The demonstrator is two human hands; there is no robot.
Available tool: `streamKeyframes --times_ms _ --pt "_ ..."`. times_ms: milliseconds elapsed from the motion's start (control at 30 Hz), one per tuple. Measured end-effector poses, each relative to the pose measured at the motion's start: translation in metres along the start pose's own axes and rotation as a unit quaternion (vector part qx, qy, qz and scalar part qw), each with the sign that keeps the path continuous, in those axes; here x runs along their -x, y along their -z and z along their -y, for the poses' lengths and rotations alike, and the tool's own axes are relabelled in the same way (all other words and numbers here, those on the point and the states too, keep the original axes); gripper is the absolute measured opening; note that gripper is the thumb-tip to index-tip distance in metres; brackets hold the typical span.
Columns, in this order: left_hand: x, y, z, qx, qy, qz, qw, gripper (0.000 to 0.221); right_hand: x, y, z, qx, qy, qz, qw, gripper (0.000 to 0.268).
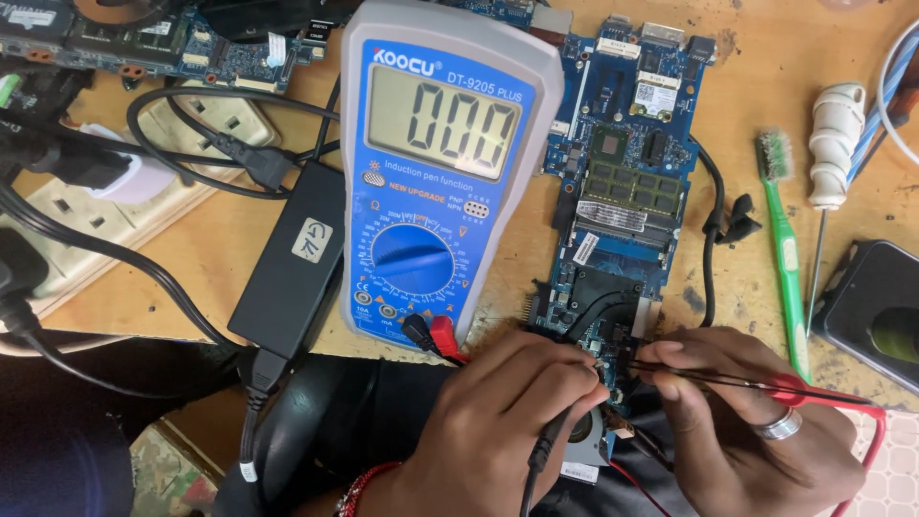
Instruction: Using a digital multimeter to inspect and test circuits on a laptop motherboard for repair.
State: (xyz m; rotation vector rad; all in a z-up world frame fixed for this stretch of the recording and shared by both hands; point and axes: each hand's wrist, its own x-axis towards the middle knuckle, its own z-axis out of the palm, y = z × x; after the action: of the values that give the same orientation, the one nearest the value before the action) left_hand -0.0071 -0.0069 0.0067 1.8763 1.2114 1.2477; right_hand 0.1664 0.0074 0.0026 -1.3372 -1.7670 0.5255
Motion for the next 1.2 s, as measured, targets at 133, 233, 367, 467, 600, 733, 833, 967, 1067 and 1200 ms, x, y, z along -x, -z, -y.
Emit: streamKeyframes --times_ms 133,233,367,467,600,733,833,967,1067,1200 --pt "0.001 -0.001 0.000 0.000 0.006 0.004 1.000 0.006 0.003 -0.002 -0.001 -0.013 -0.013 -0.015 1.000 0.011" --pt "0.001 0.000 0.000 -0.007 0.009 0.004 1.000 0.007 0.001 -0.004 -0.001 -0.018 0.000 -0.029 0.999 0.013" --pt "-0.004 0.002 -0.002 -0.004 0.006 -0.003 1.000 0.008 0.011 -0.007 -0.027 -0.048 0.006 -0.047 0.998 0.011" --pt "-0.006 0.000 0.000 -0.003 -0.020 -0.013 1.000 0.009 0.016 -0.007 -0.041 -0.115 -0.005 -0.084 0.990 0.010" --pt "-0.005 -0.004 0.002 -0.004 -0.008 -0.010 1.000 0.007 0.016 -0.005 -0.047 -0.146 0.021 -0.063 0.987 0.012" --pt "-0.006 -0.006 0.005 -0.006 -0.015 -0.014 1.000 0.009 0.014 -0.005 -0.047 -0.129 0.037 -0.055 0.989 0.010" --pt "-0.004 -0.008 0.004 0.000 0.014 0.000 1.000 0.009 0.010 -0.007 -0.037 -0.100 0.016 -0.049 0.994 0.010" --pt "-0.006 -0.010 0.008 -0.006 -0.014 -0.009 1.000 0.009 0.011 -0.008 -0.042 -0.119 0.028 -0.056 0.991 0.007" --pt "-0.005 -0.011 0.009 -0.013 -0.013 -0.011 1.000 0.010 0.011 -0.008 -0.047 -0.109 0.044 -0.049 0.992 0.010" --pt "-0.006 -0.011 0.008 -0.013 -0.021 -0.010 1.000 0.009 0.011 -0.010 -0.047 -0.118 0.062 -0.054 0.990 0.008"
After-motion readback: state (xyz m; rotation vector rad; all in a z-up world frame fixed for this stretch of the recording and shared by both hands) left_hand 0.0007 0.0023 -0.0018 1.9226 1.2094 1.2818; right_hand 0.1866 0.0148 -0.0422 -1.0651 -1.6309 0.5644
